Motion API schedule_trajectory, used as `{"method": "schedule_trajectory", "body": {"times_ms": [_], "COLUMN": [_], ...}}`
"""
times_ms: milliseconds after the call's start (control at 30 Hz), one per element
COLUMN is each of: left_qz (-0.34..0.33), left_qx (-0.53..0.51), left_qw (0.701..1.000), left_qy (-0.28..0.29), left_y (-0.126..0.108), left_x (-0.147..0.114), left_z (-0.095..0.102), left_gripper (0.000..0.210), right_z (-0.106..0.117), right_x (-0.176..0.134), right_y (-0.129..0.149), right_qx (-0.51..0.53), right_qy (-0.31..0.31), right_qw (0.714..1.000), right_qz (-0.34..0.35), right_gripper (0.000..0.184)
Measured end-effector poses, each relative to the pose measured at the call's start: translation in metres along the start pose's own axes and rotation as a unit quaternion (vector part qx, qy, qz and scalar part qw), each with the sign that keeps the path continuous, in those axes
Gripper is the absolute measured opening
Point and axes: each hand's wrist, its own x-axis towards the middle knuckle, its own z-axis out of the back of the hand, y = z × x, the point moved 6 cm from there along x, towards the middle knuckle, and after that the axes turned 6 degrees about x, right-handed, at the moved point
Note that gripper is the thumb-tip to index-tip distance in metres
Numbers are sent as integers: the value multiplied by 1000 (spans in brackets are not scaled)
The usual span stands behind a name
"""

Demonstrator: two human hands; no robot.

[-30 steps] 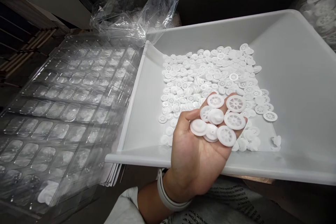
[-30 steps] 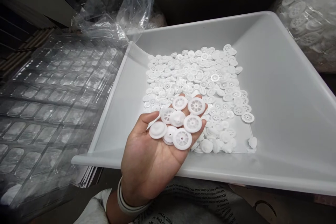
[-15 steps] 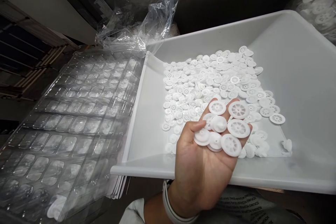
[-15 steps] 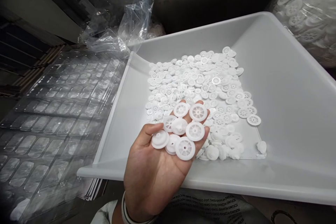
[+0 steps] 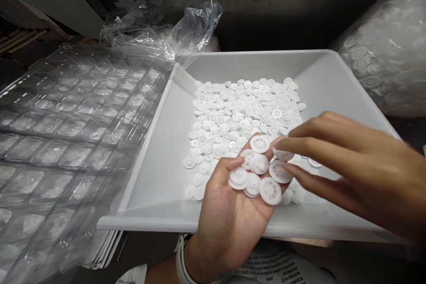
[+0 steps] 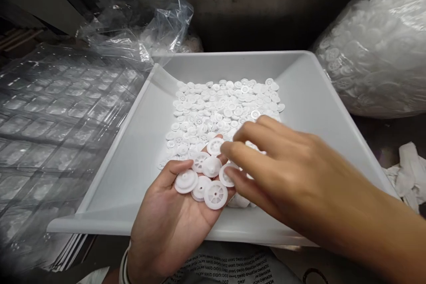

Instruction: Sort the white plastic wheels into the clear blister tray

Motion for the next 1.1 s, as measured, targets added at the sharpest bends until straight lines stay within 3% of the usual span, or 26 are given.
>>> {"method": "schedule_trajectory", "body": {"times_ms": [233,367,500,633,867,1100], "left_qz": [8,10,8,20,13,11], "left_qx": [3,0,-18,-32,-28,-21], "left_qw": [1000,1000,999,997,997,997], "left_qy": [1,-20,-35,-67,-75,-70], "left_y": [0,1,2,2,2,2], "left_x": [-3,-2,1,3,1,1], "left_z": [1,1,2,6,6,9], "left_gripper": [36,41,46,47,51,55], "right_z": [-23,-19,-17,-16,-23,-25], "right_x": [21,9,-2,-8,-16,-5], "right_y": [11,15,25,29,18,10], "right_qx": [72,53,-37,-51,51,90], "right_qy": [75,36,7,-17,38,10], "right_qw": [995,998,995,989,996,995], "right_qz": [2,17,91,139,66,52], "right_gripper": [9,12,27,32,24,10]}}
